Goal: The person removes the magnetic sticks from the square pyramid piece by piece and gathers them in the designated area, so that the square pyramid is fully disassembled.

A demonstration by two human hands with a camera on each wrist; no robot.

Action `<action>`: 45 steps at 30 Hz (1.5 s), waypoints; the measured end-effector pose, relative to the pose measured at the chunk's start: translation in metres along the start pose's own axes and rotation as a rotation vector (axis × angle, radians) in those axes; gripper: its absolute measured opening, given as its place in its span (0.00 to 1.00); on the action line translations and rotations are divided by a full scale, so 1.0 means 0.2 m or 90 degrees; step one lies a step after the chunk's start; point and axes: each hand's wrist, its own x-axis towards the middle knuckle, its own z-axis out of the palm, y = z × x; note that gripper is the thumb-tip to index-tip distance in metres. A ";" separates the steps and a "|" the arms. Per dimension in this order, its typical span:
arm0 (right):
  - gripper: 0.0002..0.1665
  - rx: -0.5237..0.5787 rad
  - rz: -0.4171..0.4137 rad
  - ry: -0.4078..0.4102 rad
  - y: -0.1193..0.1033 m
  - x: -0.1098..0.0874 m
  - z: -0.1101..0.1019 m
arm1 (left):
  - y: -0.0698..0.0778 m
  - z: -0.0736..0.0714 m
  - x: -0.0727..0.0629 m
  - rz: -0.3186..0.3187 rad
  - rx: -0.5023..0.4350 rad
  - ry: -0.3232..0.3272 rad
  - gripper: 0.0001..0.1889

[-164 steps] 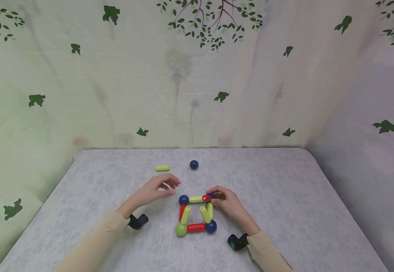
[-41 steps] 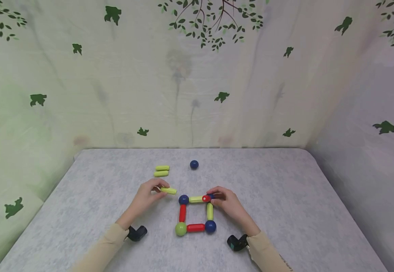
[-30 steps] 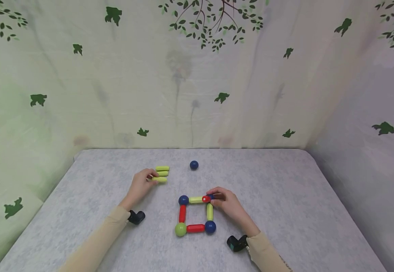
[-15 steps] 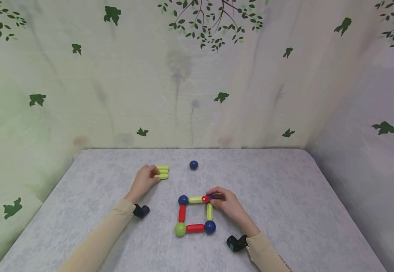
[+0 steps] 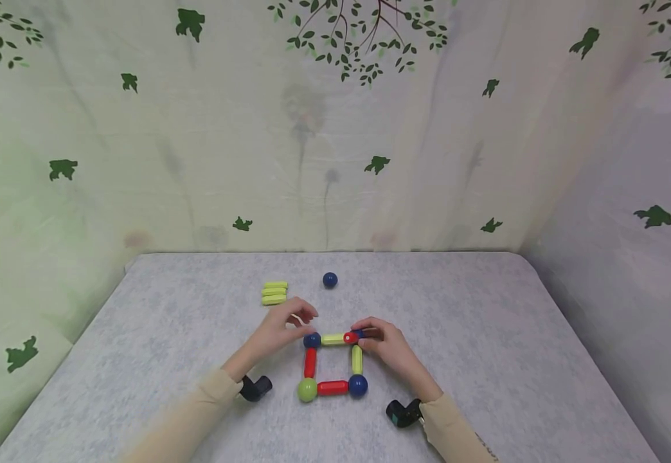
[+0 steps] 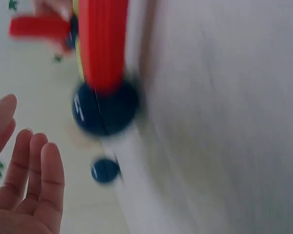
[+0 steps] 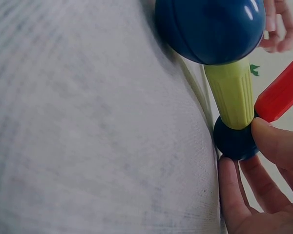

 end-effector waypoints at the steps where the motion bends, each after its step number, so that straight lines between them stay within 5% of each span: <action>1: 0.15 0.001 -0.002 -0.001 0.00 0.00 0.00 | 0.03 0.03 0.00 0.010 -0.014 -0.015 0.12; 5: 0.14 0.008 -0.010 -0.001 0.01 0.00 -0.01 | 0.11 0.16 0.02 0.020 -0.047 -0.053 0.12; 11: 0.14 0.006 -0.013 -0.002 0.00 0.00 -0.01 | 0.15 0.26 0.04 0.023 -0.034 -0.052 0.09; 17: 0.15 0.016 -0.014 -0.011 -0.06 -0.02 0.00 | 0.13 0.25 0.03 0.013 -0.010 -0.014 0.05; 26: 0.14 0.002 -0.004 -0.016 0.00 0.01 0.00 | 0.06 0.22 -0.03 -0.011 -0.104 -0.007 0.07; 32: 0.14 0.007 -0.003 -0.008 0.01 0.01 0.00 | 0.06 0.15 -0.03 -0.020 -0.130 0.004 0.05; 40: 0.14 -0.001 -0.006 -0.006 -0.06 -0.03 0.00 | -0.09 -0.07 -0.07 -0.159 -0.084 0.197 0.09; 45: 0.14 -0.007 -0.013 -0.013 -0.18 -0.07 0.00 | -0.19 -0.18 -0.10 -0.233 0.002 0.248 0.08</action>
